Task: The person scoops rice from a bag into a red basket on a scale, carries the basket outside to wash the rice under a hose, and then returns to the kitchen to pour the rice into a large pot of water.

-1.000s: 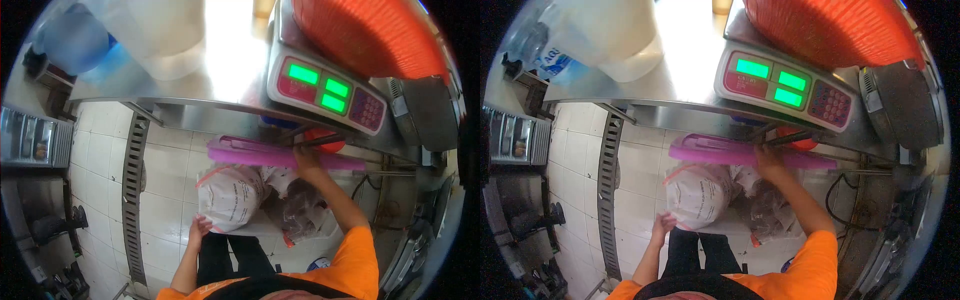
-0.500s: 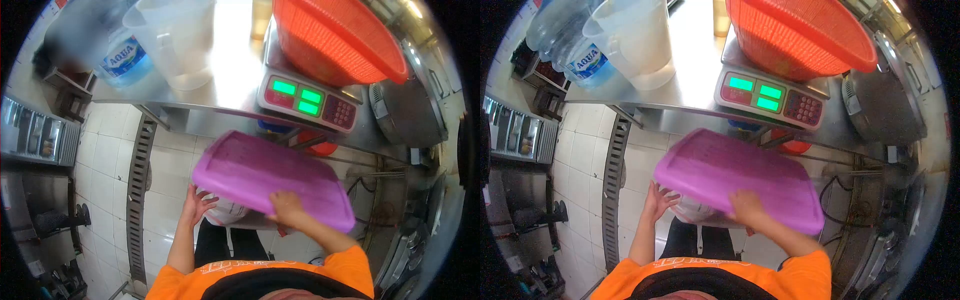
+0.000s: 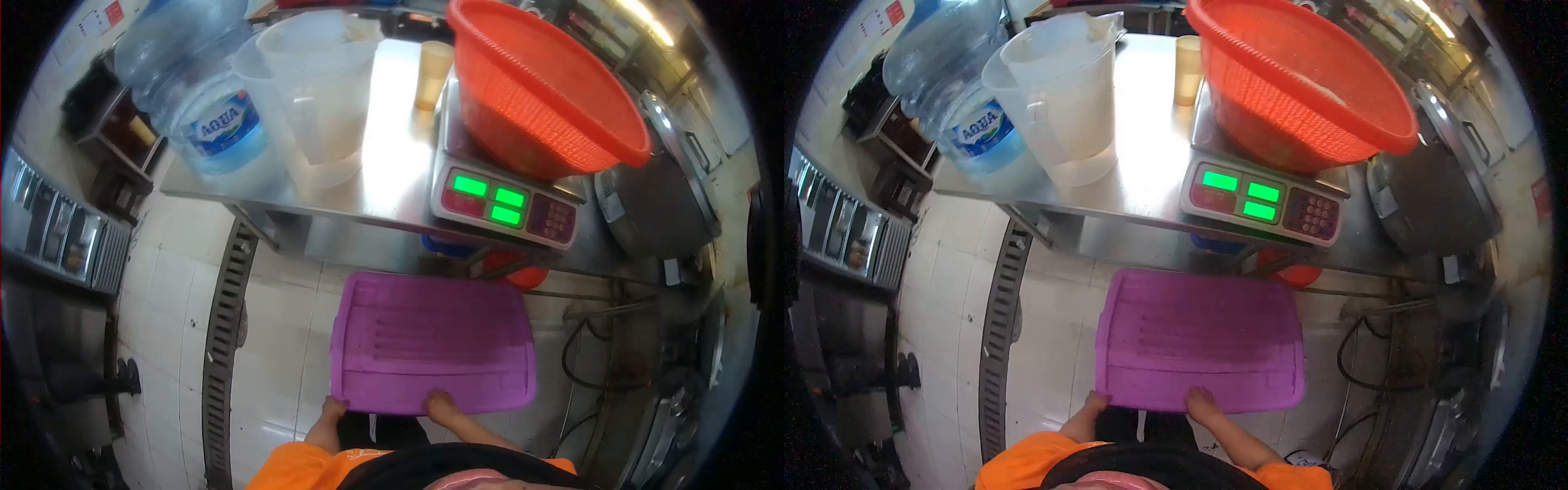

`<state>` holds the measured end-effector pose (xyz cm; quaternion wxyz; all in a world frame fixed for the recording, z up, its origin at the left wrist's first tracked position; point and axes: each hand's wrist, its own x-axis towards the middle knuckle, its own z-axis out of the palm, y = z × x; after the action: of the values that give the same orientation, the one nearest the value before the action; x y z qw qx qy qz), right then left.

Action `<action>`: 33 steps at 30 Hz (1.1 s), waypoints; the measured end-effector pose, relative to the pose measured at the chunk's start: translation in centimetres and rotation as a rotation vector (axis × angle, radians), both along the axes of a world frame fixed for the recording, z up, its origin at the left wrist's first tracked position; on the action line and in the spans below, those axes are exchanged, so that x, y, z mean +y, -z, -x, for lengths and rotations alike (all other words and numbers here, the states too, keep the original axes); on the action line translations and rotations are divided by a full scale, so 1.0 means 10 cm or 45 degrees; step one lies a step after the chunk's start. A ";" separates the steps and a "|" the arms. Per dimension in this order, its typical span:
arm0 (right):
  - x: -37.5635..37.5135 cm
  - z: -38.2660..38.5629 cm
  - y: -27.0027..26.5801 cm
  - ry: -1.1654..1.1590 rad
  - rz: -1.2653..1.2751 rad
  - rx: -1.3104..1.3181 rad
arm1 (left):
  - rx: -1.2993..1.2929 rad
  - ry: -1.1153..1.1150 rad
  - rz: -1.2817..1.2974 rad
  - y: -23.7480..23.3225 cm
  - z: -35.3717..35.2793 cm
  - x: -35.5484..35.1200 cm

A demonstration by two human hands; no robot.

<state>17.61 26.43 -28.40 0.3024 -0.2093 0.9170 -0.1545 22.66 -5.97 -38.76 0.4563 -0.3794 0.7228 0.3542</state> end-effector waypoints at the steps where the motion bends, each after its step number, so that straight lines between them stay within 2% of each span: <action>1: 0.05 0.16 -0.03 0.270 0.261 -0.125 | 0.058 0.133 0.061 -0.08 0.11 0.05; 3: 0.16 0.66 -0.47 0.136 0.096 0.208 | 0.081 0.142 0.094 -0.21 0.33 0.12; 5: 0.08 1.24 -1.38 0.717 0.363 0.168 | 0.101 0.146 0.135 -0.31 0.47 0.10; 7: 0.03 1.69 -2.40 0.860 0.281 0.231 | -0.151 0.024 0.056 -0.50 0.72 0.14; 9: 0.22 1.99 -2.93 0.901 0.371 0.580 | -0.063 -0.007 0.084 -0.26 0.73 0.15; 10: 0.37 2.15 -3.12 0.874 0.564 0.942 | -0.002 -0.056 0.134 -0.15 0.71 0.16; 11: 0.48 2.33 -3.36 0.983 0.848 1.001 | -0.121 -0.078 0.255 -0.71 0.86 0.27; 12: 0.50 2.48 -3.74 1.041 0.971 0.977 | -0.111 -0.063 0.253 -0.78 0.87 0.28; 14: 0.71 2.84 -4.12 1.313 1.667 0.513 | 0.154 0.194 0.444 -0.90 0.91 0.23; 15: 0.74 2.99 -4.31 1.375 1.777 0.312 | 0.173 0.206 0.462 -0.94 0.95 0.20; 16: 0.75 3.12 -4.49 1.421 1.885 0.100 | 0.366 0.232 0.440 -0.92 1.02 0.17; 17: 0.77 3.29 -4.54 1.454 1.979 0.147 | 0.557 0.257 0.419 -0.93 1.06 0.13; 18: 0.80 3.47 -4.52 1.481 2.074 0.193 | 0.577 0.260 0.446 -1.02 1.14 0.09; 20: 0.81 3.70 -4.42 1.401 2.142 0.275 | 0.778 0.228 0.106 -1.40 1.40 0.10; 22: 0.76 3.64 -4.42 1.336 2.199 0.356 | 1.124 0.069 0.107 -1.88 1.61 0.29; 24: 0.66 3.46 -4.46 1.330 2.194 0.462 | 1.197 -0.086 0.006 -1.93 2.03 0.38; 25: 0.64 3.36 -4.45 1.340 2.203 0.512 | 1.286 0.004 -0.106 -2.24 2.27 0.46; 26: 0.65 3.24 -4.45 1.329 2.218 0.516 | 1.609 0.028 -0.208 -1.46 2.81 0.38; 27: 0.67 3.11 -4.44 1.314 2.253 0.562 | 1.753 0.168 -0.350 -2.08 3.05 0.54; 28: 0.70 2.99 -4.43 1.296 2.283 0.608 | 1.571 -0.246 -0.724 -3.05 3.08 0.80; 29: 0.73 2.84 -4.46 1.280 2.283 0.613 | 1.580 -0.281 -0.731 -3.64 3.21 0.98; 31: 0.83 2.51 -4.53 1.284 2.383 0.709 | 1.717 -0.225 -0.915 -4.32 3.65 1.21; 32: 0.96 2.41 -4.47 1.313 2.378 0.706 | 1.719 -0.343 -1.058 -4.64 3.84 1.33; 33: 1.11 2.31 -4.41 1.341 2.374 0.702 | 1.695 -0.331 -1.193 -4.93 3.98 1.41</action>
<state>-5.48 37.52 15.70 -0.2923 0.0343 0.4513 -0.8425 -17.11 8.10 10.58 -0.0014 0.0590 0.5695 0.8198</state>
